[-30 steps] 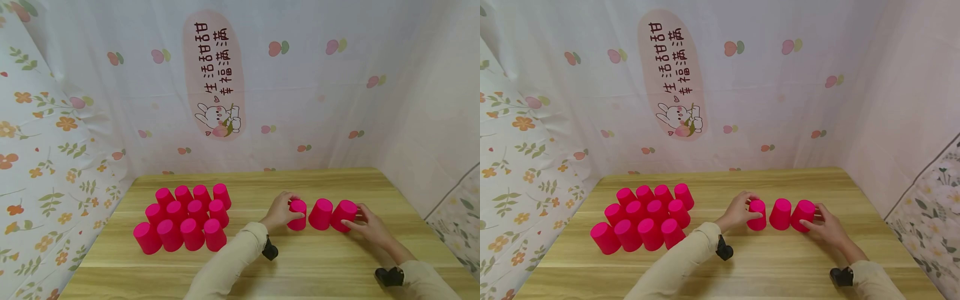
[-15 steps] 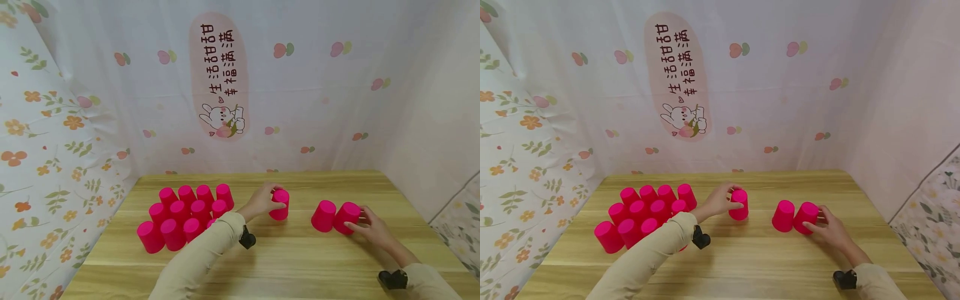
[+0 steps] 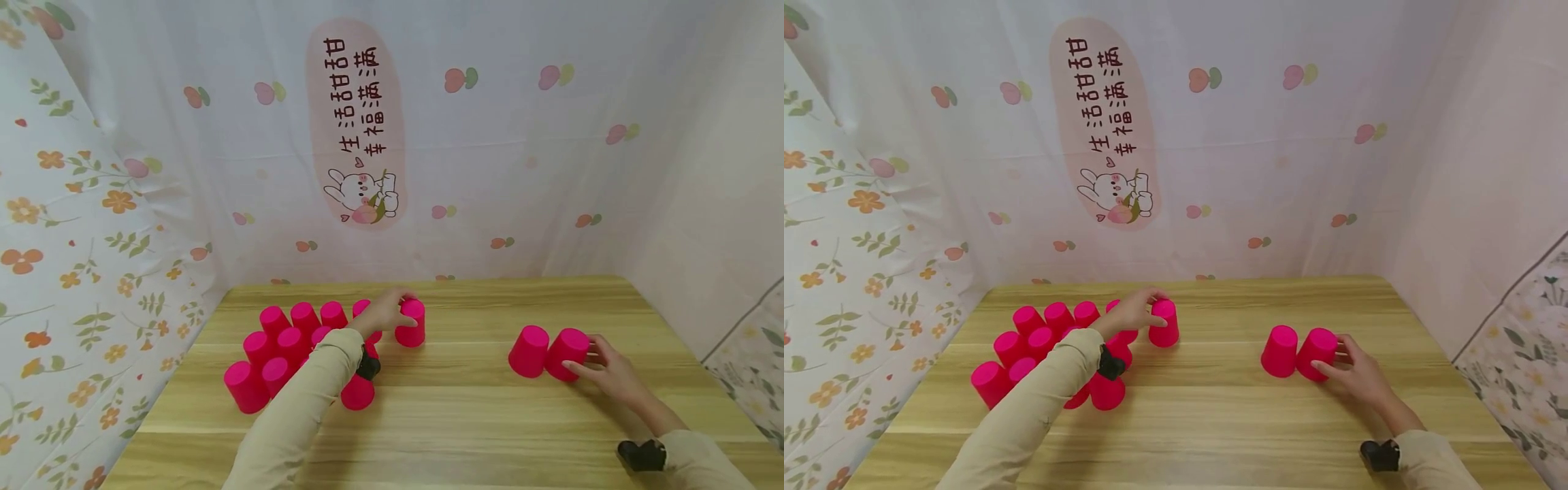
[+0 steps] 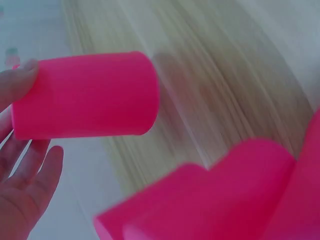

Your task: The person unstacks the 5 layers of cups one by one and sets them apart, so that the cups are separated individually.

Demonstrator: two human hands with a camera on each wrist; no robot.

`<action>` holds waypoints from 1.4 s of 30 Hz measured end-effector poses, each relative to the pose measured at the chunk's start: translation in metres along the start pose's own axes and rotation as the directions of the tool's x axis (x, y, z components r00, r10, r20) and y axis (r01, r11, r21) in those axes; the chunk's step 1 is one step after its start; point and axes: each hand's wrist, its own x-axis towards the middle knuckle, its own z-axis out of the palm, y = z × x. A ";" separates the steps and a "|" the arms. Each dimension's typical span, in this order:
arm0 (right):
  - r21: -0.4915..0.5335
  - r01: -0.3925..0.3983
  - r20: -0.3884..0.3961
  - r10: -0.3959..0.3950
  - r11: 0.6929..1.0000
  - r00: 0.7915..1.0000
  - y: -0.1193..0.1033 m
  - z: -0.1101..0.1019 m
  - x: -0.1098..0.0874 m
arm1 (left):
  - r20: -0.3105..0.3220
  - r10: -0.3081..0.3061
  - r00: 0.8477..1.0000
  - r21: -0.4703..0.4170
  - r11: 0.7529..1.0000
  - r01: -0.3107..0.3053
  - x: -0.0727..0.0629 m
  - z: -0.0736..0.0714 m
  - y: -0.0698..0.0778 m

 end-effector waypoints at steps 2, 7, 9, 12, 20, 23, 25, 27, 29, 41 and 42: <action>-0.003 0.000 -0.008 0.000 1.000 1.000 0.000 0.000 0.000 | -0.002 -0.027 1.000 -0.001 1.000 0.027 0.000 -0.003 -0.006; 0.013 0.000 -0.003 0.000 1.000 1.000 -0.001 -0.001 -0.001 | -0.028 -0.066 0.997 0.010 0.998 0.066 0.000 -0.003 -0.019; 0.022 -0.003 0.006 0.003 1.000 1.000 -0.001 -0.001 -0.001 | -0.040 -0.067 0.997 0.035 0.997 0.068 -0.001 -0.001 -0.023; 0.026 -0.008 0.012 0.007 1.000 1.000 -0.001 0.000 -0.002 | -0.054 -0.067 0.996 0.059 0.996 0.070 -0.002 0.002 -0.026; 0.024 0.005 -0.009 -0.005 1.000 1.000 0.001 0.000 -0.003 | -0.086 -0.116 0.989 0.056 0.991 0.122 -0.003 0.006 -0.028; 0.025 0.005 -0.009 -0.005 1.000 1.000 0.001 0.000 -0.003 | -0.094 -0.116 0.989 0.066 0.990 0.123 -0.003 0.007 -0.029; 0.021 0.003 -0.005 -0.003 1.000 1.000 0.000 0.000 -0.004 | -0.097 -0.114 0.989 0.079 0.989 0.122 -0.003 0.008 -0.029; 0.023 0.000 -0.002 0.000 1.000 1.000 -0.002 0.000 -0.004 | -0.100 -0.113 0.989 0.095 0.988 0.123 -0.003 0.008 -0.030; 0.021 0.001 0.001 -0.001 1.000 1.000 -0.003 0.000 -0.004 | -0.101 -0.118 0.988 0.099 0.987 0.128 -0.002 0.008 -0.030; 0.029 0.009 0.006 -0.009 1.000 1.000 -0.001 0.000 -0.002 | -0.044 -0.030 0.999 0.080 0.996 0.033 0.041 0.011 -0.079; 0.032 0.010 0.007 -0.010 0.999 1.000 -0.001 0.000 -0.002 | -0.034 -0.062 0.997 0.075 0.995 0.065 0.033 0.005 -0.060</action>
